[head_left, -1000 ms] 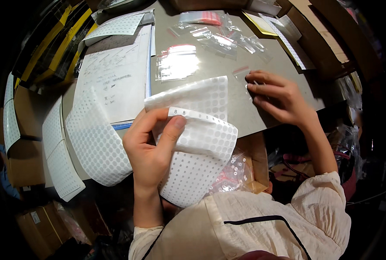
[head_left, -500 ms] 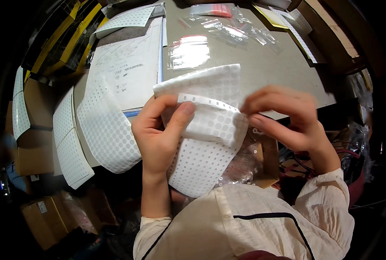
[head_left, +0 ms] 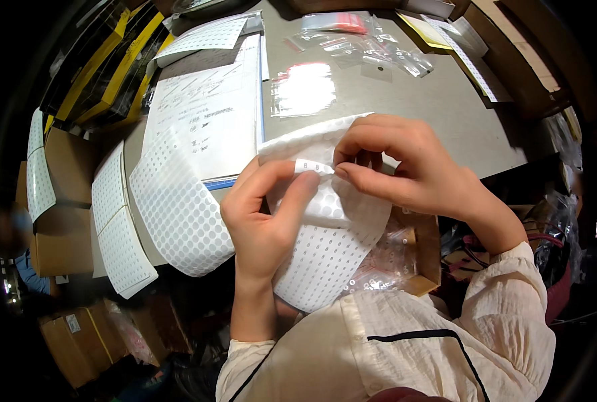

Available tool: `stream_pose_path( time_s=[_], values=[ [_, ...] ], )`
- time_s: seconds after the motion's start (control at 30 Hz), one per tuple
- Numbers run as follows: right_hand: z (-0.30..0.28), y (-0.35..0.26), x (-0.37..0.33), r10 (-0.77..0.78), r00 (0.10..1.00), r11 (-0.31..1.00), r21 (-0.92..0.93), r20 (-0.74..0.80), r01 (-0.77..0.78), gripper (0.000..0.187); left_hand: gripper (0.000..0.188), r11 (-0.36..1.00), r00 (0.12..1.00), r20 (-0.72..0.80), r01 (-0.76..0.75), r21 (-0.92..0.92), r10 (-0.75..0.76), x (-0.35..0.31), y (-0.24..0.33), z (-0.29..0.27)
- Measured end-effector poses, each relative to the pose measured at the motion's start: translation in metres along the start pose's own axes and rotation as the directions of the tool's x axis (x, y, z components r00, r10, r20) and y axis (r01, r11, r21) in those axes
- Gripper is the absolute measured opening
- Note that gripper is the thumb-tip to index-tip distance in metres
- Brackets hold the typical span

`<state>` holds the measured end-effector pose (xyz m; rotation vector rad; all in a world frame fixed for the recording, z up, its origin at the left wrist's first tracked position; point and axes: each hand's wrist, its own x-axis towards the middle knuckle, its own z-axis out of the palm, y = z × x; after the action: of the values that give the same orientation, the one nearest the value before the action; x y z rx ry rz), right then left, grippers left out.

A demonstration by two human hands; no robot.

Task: The person repeatedly picks small white circular items from a sheet and places them into small clear plastic bags. They fold the top of each bag after filling it and set it aside on the table. The process is repeated continuously with multiple bags.

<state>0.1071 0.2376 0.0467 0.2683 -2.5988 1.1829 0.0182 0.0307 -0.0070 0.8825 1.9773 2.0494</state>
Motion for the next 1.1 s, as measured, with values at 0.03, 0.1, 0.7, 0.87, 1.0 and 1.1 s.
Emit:
stream_pose_path(
  time_s=[0.03,0.1,0.7,0.87,1.0,1.1],
  values=[
    [-0.001,0.002,0.001,-0.005,1.000,1.000,0.008,-0.005,0.005,0.015,0.011,1.000,1.000,0.010,-0.005,0.016,0.005,0.001,-0.001,0.000],
    [-0.002,0.005,0.002,-0.008,1.000,0.999,0.031,-0.021,0.009,0.012,0.012,0.999,1.000,0.024,-0.016,0.049,0.015,0.001,-0.003,-0.003],
    [-0.073,0.143,0.040,0.010,0.969,0.924,-0.369,-0.247,-0.103,0.019,0.012,0.992,0.996,-0.046,0.077,-0.103,-0.082,-0.003,0.000,-0.003],
    [-0.062,0.140,0.041,-0.200,0.963,0.779,-0.626,-0.183,0.042,0.012,0.012,0.994,0.997,-0.022,0.073,-0.082,-0.075,-0.002,0.002,-0.003],
    [-0.062,0.141,0.042,-0.233,0.971,0.775,-0.614,-0.055,0.151,0.014,0.013,0.994,0.998,-0.017,0.052,-0.100,-0.054,-0.002,0.000,-0.003],
    [-0.074,0.139,0.027,-0.171,0.985,0.862,-0.484,-0.001,0.149,0.018,0.013,0.994,0.998,-0.014,0.053,-0.101,-0.055,-0.002,0.002,-0.004]
  ],
)
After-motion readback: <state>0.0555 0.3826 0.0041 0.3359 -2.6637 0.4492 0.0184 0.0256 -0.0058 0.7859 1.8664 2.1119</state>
